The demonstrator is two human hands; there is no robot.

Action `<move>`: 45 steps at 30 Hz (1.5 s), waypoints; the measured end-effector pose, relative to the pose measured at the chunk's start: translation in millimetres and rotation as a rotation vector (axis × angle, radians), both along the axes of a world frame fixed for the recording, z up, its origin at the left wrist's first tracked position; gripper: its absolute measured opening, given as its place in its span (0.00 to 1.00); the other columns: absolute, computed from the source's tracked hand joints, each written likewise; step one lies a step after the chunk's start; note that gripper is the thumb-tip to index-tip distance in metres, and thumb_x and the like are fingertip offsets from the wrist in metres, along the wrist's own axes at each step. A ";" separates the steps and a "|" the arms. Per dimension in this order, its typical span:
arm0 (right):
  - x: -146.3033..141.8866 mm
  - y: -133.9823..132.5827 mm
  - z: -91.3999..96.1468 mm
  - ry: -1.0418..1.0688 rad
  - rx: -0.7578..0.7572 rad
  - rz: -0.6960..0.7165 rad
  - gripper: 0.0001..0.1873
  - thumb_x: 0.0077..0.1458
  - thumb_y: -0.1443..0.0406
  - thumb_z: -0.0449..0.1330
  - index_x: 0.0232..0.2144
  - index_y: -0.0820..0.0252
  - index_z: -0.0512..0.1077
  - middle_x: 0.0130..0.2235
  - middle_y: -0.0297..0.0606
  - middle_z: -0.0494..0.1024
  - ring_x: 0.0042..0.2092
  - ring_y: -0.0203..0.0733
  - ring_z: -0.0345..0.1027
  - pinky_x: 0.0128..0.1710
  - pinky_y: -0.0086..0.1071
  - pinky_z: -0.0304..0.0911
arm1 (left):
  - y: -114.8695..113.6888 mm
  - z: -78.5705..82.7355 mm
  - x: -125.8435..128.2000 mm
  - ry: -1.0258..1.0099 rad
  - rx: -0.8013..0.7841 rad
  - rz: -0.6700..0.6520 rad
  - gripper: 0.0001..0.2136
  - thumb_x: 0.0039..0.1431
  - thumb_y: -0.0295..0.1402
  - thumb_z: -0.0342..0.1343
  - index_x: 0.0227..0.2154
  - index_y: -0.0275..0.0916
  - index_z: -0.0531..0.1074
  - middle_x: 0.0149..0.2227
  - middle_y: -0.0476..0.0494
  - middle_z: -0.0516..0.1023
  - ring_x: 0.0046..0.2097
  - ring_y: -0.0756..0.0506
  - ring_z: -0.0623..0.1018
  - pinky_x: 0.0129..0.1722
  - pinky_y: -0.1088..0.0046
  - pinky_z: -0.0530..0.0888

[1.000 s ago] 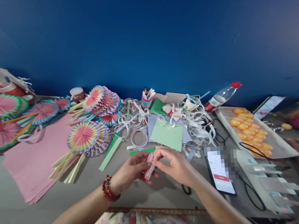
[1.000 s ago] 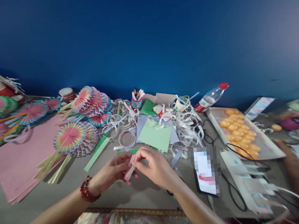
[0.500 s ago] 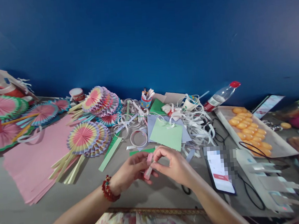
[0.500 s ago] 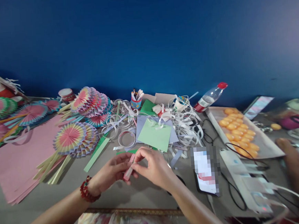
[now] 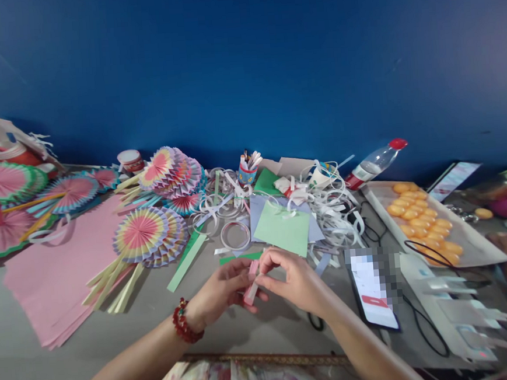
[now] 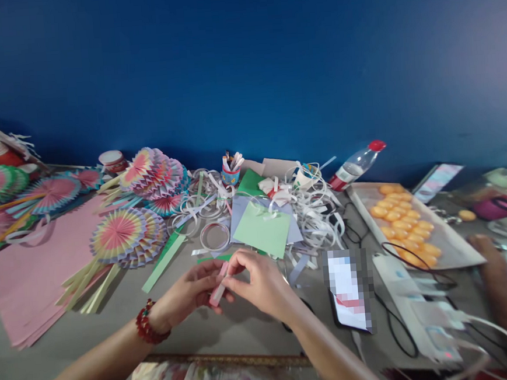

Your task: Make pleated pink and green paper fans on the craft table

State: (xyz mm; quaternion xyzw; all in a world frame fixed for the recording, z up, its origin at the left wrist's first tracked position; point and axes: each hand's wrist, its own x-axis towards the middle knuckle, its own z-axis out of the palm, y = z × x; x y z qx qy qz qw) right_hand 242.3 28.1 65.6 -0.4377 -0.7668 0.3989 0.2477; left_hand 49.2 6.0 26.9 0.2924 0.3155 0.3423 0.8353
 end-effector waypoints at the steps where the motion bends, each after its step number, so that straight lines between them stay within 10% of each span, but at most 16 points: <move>1: -0.3 -0.1 -0.1 -0.006 0.002 -0.002 0.07 0.55 0.68 0.64 0.29 0.56 0.68 0.34 0.31 0.76 0.38 0.38 0.71 0.40 0.29 0.62 | 0.4 -0.1 0.0 -0.001 -0.002 0.003 0.13 0.59 0.36 0.61 0.45 0.37 0.71 0.36 0.41 0.77 0.36 0.43 0.82 0.28 0.74 0.80; 45: -4.5 -1.8 -3.2 -0.024 0.054 -0.029 0.05 0.56 0.68 0.62 0.31 0.56 0.68 0.35 0.32 0.76 0.37 0.38 0.71 0.39 0.30 0.64 | -0.3 -0.1 1.3 -0.037 -0.028 0.031 0.14 0.57 0.37 0.63 0.44 0.36 0.74 0.36 0.40 0.78 0.36 0.43 0.82 0.29 0.72 0.80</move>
